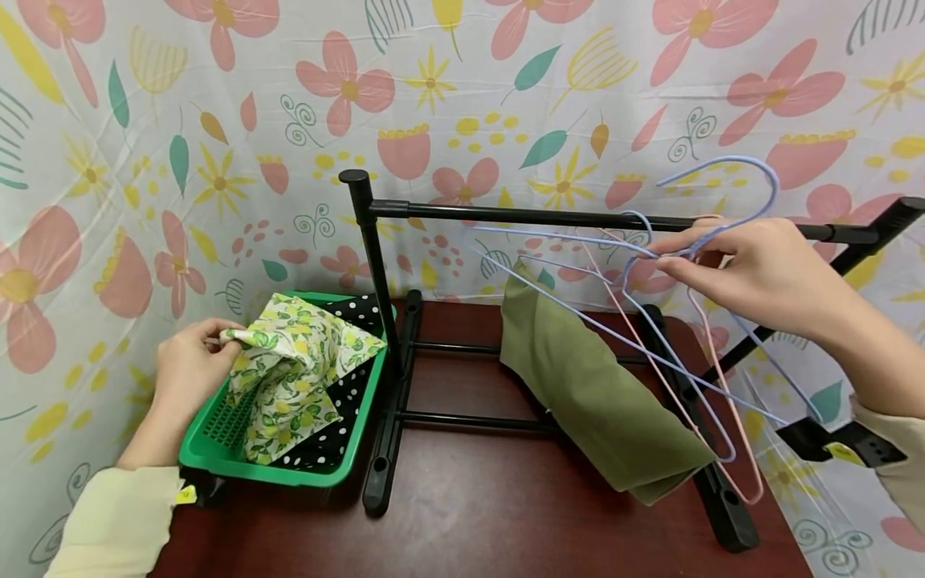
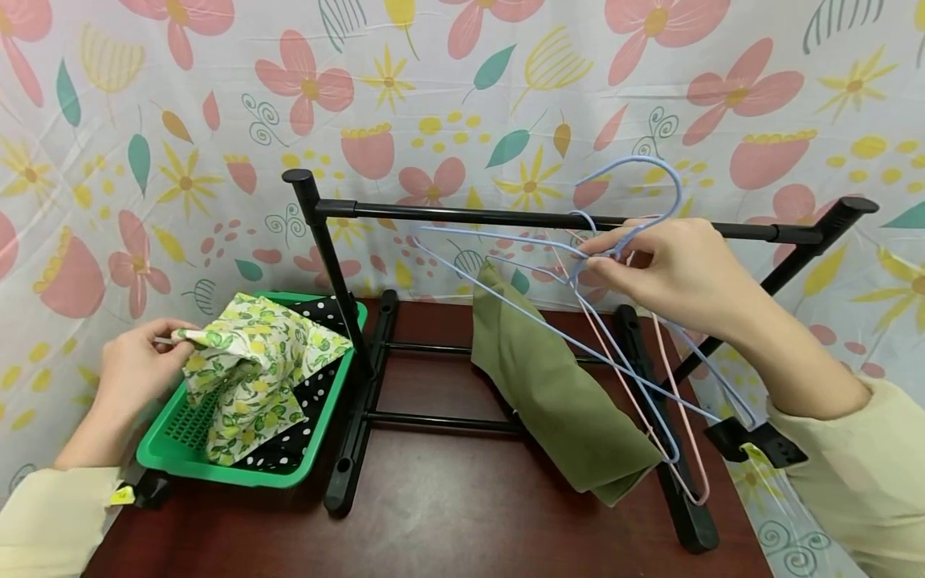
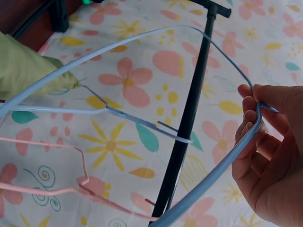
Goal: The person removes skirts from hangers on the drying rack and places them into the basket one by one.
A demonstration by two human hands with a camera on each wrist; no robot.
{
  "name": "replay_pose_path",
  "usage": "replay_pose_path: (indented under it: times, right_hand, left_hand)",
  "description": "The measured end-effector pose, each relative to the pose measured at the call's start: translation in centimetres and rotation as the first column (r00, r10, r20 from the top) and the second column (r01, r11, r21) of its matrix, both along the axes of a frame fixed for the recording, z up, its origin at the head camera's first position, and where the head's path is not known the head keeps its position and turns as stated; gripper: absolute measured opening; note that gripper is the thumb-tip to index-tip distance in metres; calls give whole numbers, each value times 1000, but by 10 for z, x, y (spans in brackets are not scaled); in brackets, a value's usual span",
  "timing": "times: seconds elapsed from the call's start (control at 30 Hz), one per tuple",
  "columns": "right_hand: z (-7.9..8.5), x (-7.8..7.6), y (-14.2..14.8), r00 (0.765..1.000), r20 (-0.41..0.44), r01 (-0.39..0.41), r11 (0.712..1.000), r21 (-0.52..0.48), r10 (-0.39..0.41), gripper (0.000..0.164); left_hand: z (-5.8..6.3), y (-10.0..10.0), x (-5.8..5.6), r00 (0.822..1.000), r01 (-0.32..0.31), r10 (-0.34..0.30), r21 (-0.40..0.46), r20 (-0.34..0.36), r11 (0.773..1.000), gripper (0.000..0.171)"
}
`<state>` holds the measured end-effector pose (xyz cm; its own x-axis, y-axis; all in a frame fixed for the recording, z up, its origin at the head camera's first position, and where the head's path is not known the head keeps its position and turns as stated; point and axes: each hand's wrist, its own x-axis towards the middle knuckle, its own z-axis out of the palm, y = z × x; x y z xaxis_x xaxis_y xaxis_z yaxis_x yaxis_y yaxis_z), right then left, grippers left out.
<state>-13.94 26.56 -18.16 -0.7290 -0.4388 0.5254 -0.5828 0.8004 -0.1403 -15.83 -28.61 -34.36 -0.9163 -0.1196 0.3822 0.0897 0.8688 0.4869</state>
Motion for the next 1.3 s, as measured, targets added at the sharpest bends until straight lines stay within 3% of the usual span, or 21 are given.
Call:
replay_pose_path:
  times: [0.2,0.43,0.7,0.9,1.0,1.13,1.2,1.3]
  right_hand:
    - [-1,9,12,1000,-14,20,999,-41,-21,10]
    - [-6,17,28,997,-28,67,995,-76,-69,17]
    - [-9,23,43,995,-97,27,995,-98,-36,19]
    - [-11,31,55,994,-47,87,987,-138,-95,26]
    - [-14,34,61,995,-26,86,976,-199,-93,30]
    - [-17,34,69,994,-26,91,951,-297,-104,34]
    - [-19,35,72,991,-29,111,936,-334,-128,33]
    - [-21,36,78,985,-23,150,925,-349,-169,27]
  left_hand:
    - [-25,2,5,997,68,-67,-37,29,997,18]
    - [-49,3,10,976,172,-158,-85,149,981,19]
    - [-69,7,13,904,315,-270,-92,331,945,39]
    - [-90,15,12,863,408,-346,-104,369,907,41]
    - [-99,20,12,844,435,-371,-90,386,896,40]
    - [-108,26,11,805,465,-401,-44,436,884,39]
    - [-111,28,10,793,471,-410,-28,451,882,39]
    - [-116,32,8,794,458,-400,-17,458,889,40]
